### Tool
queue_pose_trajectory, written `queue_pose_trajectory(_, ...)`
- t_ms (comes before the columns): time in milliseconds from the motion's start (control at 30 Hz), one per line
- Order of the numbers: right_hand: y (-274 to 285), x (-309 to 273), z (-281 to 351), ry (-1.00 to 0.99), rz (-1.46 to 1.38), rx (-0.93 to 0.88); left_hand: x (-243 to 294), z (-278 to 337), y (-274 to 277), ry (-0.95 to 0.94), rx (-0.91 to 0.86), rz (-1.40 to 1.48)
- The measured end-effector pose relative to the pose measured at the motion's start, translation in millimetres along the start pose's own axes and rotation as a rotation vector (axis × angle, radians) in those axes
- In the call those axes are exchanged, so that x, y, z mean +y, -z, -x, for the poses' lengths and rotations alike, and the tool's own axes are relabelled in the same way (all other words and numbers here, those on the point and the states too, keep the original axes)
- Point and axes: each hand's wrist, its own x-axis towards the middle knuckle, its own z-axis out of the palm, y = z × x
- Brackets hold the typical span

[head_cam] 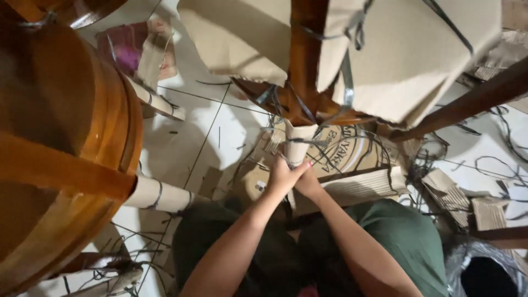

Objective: Wrapping wooden furniture components with corrugated cardboard and securing them with black straps for protection.

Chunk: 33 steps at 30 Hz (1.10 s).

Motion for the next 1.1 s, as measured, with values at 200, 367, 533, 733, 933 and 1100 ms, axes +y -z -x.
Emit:
queue_pose_trajectory(200, 0.1, -1.5, -17.3, 0.022, -0.067, -0.06, -26.3, -13.7, -13.7, 0.009, 0.064, 0.212)
queue_pose_trajectory(367, -11.8, -23.7, -23.6, 0.076, -0.106, -0.113, -56.0, -24.4, -34.4, -0.02, 0.222, 0.204)
queue_pose_trajectory(533, -25.3, -52.1, -24.2, 0.148, -0.16, -0.169, -43.9, -27.5, 2.0, 0.289, 0.253, 0.153)
queue_pose_trajectory(733, -1.1, -75.4, -12.2, 0.211, -0.229, -0.202, -9.3, -26.5, 33.7, 0.253, 0.321, 0.144)
queue_pose_trajectory(933, 109.9, -124.0, 25.9, 0.036, 0.035, -0.346, 67.0, -8.6, 60.7, 0.615, 0.201, -0.035)
queue_pose_trajectory(1100, 202.9, -54.5, 27.0, -0.386, 0.433, -0.138, 47.0, -22.0, 50.3, 0.715, 0.155, -0.157)
